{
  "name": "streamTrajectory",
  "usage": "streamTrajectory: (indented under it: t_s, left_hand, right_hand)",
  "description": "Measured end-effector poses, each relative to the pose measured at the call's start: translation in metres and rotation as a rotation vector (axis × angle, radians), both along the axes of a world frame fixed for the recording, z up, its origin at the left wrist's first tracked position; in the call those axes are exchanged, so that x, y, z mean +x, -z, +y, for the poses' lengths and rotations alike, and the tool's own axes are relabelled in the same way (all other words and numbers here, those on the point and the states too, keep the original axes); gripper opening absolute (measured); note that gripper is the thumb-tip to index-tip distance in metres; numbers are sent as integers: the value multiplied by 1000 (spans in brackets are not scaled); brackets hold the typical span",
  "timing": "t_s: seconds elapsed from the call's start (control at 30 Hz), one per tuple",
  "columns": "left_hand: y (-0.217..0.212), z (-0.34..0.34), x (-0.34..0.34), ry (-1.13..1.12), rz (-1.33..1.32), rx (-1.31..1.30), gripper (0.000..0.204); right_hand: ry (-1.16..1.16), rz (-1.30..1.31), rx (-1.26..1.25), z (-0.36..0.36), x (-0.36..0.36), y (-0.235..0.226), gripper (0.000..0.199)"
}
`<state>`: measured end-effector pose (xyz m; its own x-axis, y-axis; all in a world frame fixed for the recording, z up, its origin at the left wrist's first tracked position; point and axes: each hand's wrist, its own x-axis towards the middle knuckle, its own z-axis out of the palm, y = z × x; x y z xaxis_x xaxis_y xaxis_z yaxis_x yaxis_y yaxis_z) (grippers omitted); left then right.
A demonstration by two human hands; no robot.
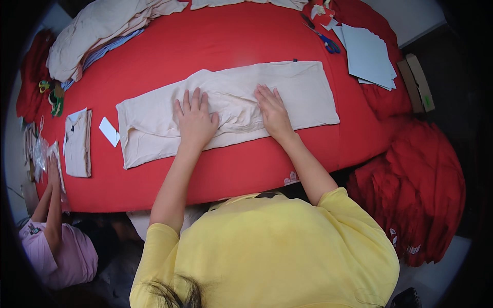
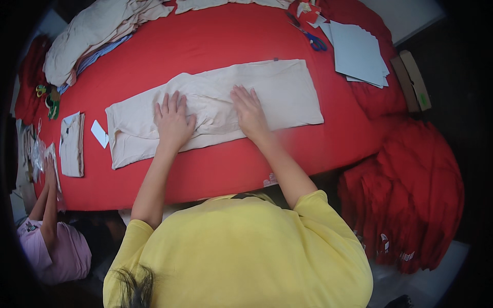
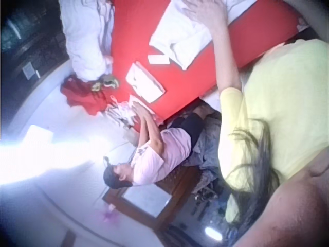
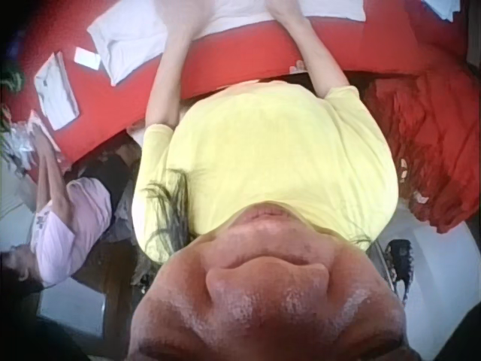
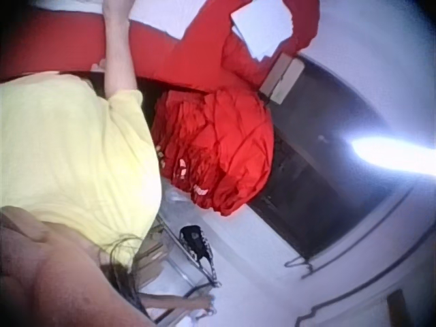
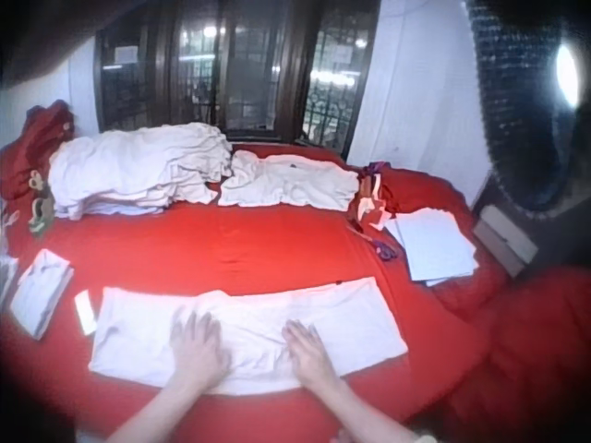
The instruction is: The person folds shirts on a red surface, using a cardboard template to guide the folds, and then stacks the folded shirts.
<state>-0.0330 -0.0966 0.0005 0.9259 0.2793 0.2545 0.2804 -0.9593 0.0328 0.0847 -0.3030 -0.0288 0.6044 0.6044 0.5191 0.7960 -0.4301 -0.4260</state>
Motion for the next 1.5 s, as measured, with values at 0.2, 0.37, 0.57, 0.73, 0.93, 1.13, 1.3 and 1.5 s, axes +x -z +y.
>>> streamTrajectory:
  t_s: [0.2,0.37,0.57,0.73,0.93,1.13,1.3,1.5]
  left_hand:
    - [14,-79,45,461,-256,-237,50]
    - [18,-92,48,454,-170,-222,48]
    - [7,-100,108,350,-285,-218,43]
    - [30,-113,134,298,-174,-170,53]
    - [24,-111,133,272,-45,-143,75]
    - [19,-112,133,270,4,-142,83]
    - [19,-112,133,292,-41,-142,83]
    - [8,-102,122,253,44,-154,76]
  right_hand:
    - [300,-46,17,-79,40,9,29]
    - [844,81,-282,-132,68,-4,46]
    - [784,206,-365,-130,85,-30,44]
    - [321,82,140,-61,150,-12,22]
    - [520,241,-92,-28,173,-13,18]
    - [409,-1,-74,-47,146,6,24]
    - [299,-208,-130,-94,135,7,42]
    - [570,206,-223,-153,84,-24,58]
